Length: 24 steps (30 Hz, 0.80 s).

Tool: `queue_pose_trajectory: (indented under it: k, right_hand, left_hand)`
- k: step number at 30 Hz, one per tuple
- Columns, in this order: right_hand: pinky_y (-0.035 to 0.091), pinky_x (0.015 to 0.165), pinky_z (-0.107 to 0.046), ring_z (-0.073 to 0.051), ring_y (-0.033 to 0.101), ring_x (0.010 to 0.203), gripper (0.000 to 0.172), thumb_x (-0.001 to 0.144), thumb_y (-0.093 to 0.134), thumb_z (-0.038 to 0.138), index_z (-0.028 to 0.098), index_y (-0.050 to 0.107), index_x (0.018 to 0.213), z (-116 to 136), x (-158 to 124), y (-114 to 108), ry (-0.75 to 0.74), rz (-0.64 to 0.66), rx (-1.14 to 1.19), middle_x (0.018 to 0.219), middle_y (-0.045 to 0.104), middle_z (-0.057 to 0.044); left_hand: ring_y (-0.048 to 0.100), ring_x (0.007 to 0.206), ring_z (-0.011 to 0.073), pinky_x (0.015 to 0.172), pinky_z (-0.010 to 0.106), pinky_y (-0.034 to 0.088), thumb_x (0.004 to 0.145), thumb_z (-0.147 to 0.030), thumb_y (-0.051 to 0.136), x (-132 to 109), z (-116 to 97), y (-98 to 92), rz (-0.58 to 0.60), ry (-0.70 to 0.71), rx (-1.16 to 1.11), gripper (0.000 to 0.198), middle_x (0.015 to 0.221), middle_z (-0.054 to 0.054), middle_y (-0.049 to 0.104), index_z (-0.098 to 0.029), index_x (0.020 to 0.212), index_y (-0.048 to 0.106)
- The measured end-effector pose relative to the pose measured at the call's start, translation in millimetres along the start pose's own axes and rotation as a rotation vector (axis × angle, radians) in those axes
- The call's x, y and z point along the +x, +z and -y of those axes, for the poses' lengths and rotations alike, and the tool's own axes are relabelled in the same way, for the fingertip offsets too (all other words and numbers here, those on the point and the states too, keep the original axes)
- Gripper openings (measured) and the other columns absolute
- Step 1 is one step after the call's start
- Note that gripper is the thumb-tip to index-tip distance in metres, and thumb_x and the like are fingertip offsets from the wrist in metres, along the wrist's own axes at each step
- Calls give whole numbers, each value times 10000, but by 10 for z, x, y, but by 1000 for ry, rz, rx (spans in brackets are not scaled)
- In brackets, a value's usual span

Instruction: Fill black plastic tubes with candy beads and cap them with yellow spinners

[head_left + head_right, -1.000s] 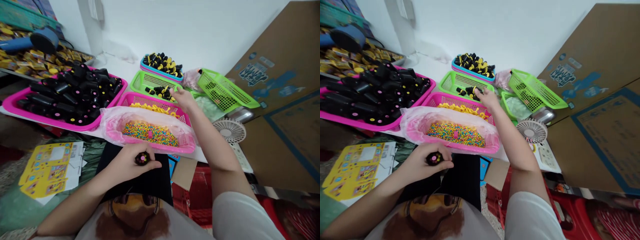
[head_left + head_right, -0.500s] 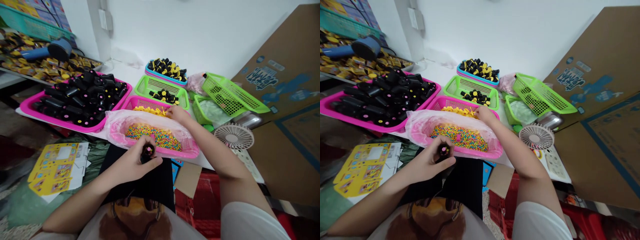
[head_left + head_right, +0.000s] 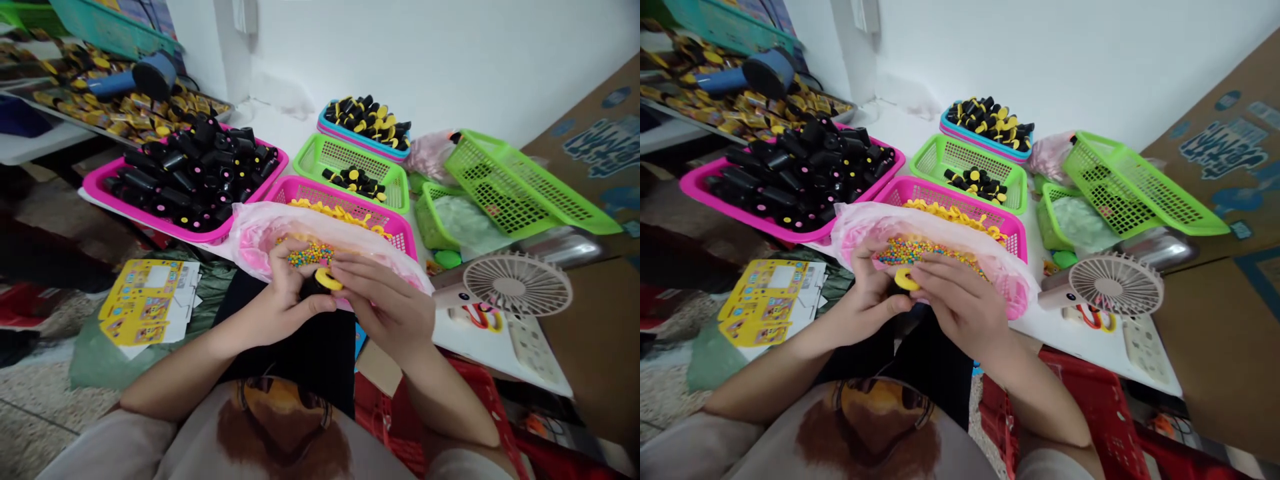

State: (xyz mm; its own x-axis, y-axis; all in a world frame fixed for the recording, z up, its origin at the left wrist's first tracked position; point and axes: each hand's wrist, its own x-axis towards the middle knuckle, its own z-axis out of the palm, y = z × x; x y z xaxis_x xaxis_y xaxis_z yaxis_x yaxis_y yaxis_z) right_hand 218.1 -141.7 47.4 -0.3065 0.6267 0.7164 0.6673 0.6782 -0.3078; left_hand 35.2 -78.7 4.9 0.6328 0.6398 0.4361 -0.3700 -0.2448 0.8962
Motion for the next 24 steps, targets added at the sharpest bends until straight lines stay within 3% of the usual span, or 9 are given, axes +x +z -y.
queue_pose_trajectory:
  k: [4,8,10,14,19,24]
  right_hand:
    - [670,931,-363,-192,774,1093,495,982,631,40,333,698,1374,-37,-80,38,23,2,79,1209,794,-50]
    - [677,883,-415,-217,777,1055,569,999,635,88,413,622,1465,-51,-94,44,19,-5,44,1197,794,-46]
    - [672,894,-428,-225,777,1062,584,1006,645,113,415,584,1503,-22,-100,39,3,6,24,1212,794,-47]
    - [658,934,-412,-229,773,1092,587,1016,621,101,359,548,1538,41,-105,48,-44,34,-45,1237,793,-54]
    - [653,930,-396,-231,774,1076,457,1039,585,137,286,591,1471,87,-138,147,-14,22,-108,1177,800,-84]
    - [652,915,-351,-200,770,1047,302,1012,655,150,288,668,1280,91,-199,247,86,-67,-60,1135,791,-56]
  left_hand:
    - [731,902,159,892,344,580,1071,-399,568,-25,-70,18,63,-40,-25,388,1035,30,658,-273,1313,293]
    - [714,1076,214,1062,420,527,1031,-479,609,-45,-151,42,-14,-132,68,411,1165,102,649,-247,1279,378]
    - [686,1136,221,1087,437,504,1024,-558,589,-65,-147,58,-37,-130,25,468,1202,102,650,-269,1301,347]
    - [661,1019,177,946,372,532,1044,-623,501,-119,-63,78,-58,-166,-92,502,1147,51,649,-310,1340,242]
    - [574,743,146,696,282,465,1062,-485,477,-144,30,86,-134,-266,-178,433,834,-47,562,-276,1375,263]
    - [573,715,149,681,299,463,1070,-502,451,-101,-8,115,-185,-342,-124,394,835,-41,522,-264,1353,316]
